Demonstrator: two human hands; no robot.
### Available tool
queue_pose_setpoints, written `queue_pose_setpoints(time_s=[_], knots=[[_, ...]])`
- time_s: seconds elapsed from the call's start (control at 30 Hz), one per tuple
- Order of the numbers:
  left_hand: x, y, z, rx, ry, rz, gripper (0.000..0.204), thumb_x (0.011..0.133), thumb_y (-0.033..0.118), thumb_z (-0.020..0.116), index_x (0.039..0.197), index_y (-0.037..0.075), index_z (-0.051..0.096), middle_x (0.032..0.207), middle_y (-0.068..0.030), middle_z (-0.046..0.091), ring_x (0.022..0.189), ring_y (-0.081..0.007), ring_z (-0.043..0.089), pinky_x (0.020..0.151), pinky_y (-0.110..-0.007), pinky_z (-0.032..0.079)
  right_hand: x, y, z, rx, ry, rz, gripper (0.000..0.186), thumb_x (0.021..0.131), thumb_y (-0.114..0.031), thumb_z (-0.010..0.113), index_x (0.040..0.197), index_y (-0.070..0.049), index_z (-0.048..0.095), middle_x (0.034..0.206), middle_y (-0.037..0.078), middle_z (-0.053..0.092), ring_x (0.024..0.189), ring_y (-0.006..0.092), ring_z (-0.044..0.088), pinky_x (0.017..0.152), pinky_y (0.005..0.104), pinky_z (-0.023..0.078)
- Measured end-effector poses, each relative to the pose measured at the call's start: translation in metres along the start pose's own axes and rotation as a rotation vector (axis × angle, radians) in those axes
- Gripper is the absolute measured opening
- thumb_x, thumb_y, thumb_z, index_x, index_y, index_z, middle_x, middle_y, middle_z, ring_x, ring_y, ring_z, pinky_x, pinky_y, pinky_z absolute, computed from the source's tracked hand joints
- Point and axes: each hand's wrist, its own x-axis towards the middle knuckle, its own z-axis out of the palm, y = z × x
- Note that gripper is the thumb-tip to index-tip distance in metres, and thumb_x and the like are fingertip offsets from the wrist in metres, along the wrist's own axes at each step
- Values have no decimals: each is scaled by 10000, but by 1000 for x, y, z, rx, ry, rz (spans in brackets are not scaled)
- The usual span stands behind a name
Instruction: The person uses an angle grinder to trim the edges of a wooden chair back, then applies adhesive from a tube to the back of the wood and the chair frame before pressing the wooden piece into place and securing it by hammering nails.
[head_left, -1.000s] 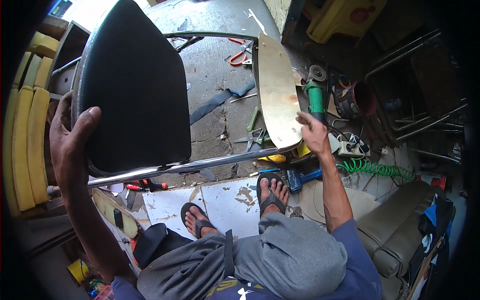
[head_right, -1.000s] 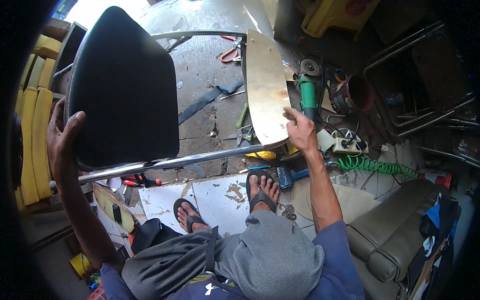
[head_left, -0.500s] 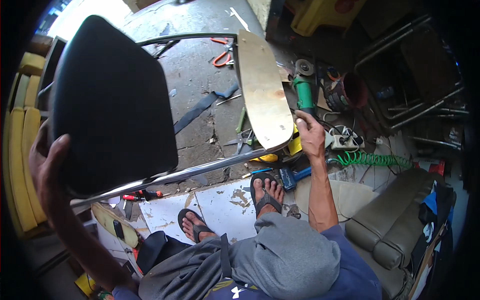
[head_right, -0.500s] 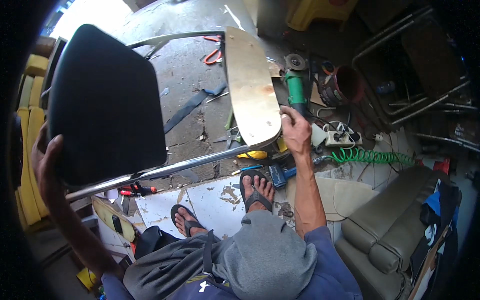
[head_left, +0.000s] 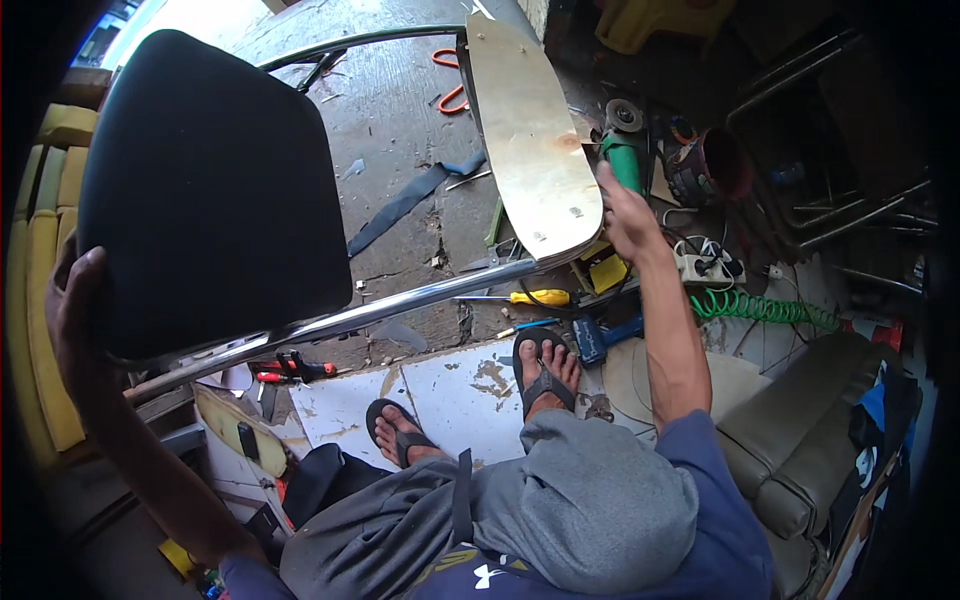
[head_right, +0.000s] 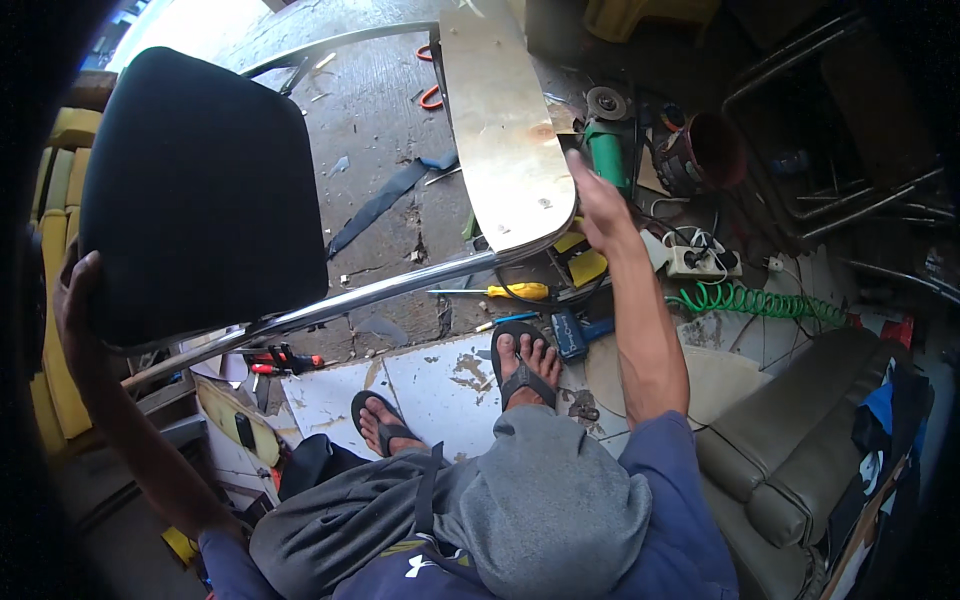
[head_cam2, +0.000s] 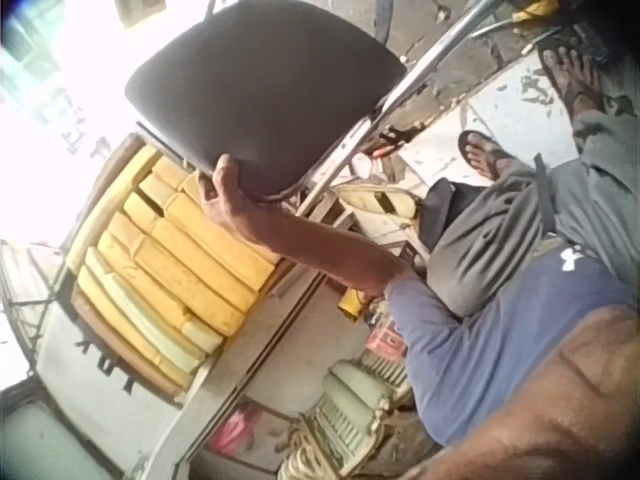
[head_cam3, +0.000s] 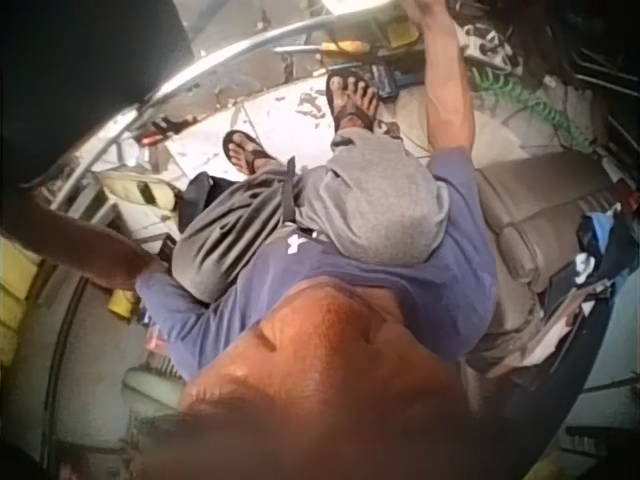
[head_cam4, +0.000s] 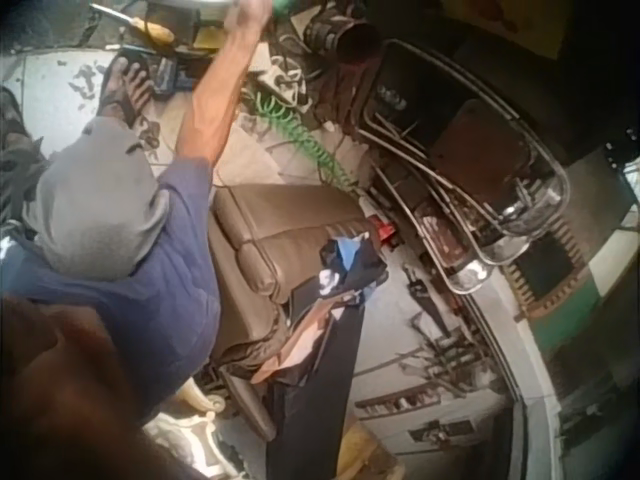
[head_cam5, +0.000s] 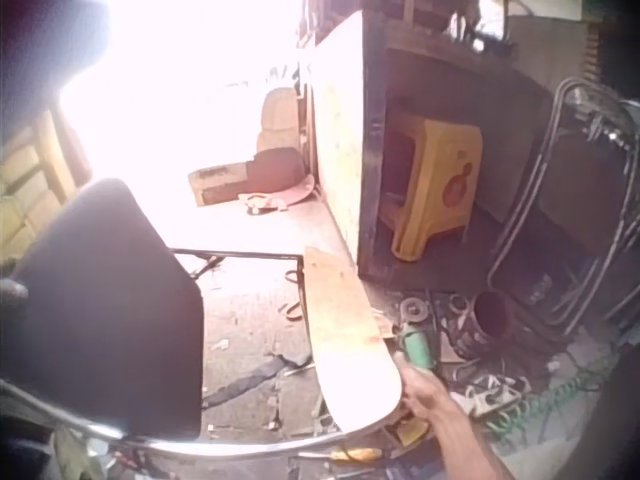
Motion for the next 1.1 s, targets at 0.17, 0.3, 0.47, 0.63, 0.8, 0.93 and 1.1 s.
queue_pose_setpoints(time_s=[0.17,0.3,0.47,0.63,0.8,0.93,1.1], knots=[[0,4,13,-17,57,-1,574,837,335,660,1251,-54,578,1022,-124,646,890,-182,627,821,-291,494,50,31,7,-90,3,-46,728,930,-503,648,1266,136,552,1175,187,664,950,213,693,798,329,563],[-16,25,24,74,116,9,612,793,377,685,1224,-50,601,962,-126,656,818,-190,641,740,-297,518,27,47,0,98,33,-50,648,964,-484,610,1245,101,598,1144,156,689,907,201,701,807,309,568],[9,60,55,131,-137,136,771,724,495,723,1287,-15,591,1002,-154,669,845,-218,663,750,-305,531,-67,40,-32,-24,226,-123,667,1001,-520,508,1309,70,564,1208,163,671,977,215,705,830,327,576],[-8,100,61,-215,-161,159,315,666,89,718,944,-57,690,761,-107,681,628,-193,649,672,-285,564,-141,88,4,155,250,-115,633,1022,-483,470,1372,44,486,1244,167,648,1021,264,696,877,360,577],[49,37,50,-219,-194,295,455,673,48,729,1093,-116,669,876,-148,729,725,-178,694,722,-269,575,-158,156,9,294,99,41,623,1014,-447,509,1441,-8,393,1366,156,560,1203,292,592,973,426,518],[81,24,42,-179,-12,363,422,761,92,724,1152,-61,686,900,-171,738,769,-178,698,719,-297,561,-166,161,37,498,-351,477,659,1002,-415,545,1501,-72,285,1486,145,424,1282,313,511,960,532,486],[142,-72,-47,190,-22,359,559,836,278,765,1343,105,604,1285,-109,646,1154,-237,626,1007,-375,500,-125,206,97,176,-790,801,736,982,-501,550,1505,-71,264,1521,130,368,1251,379,518,920,560,494]])
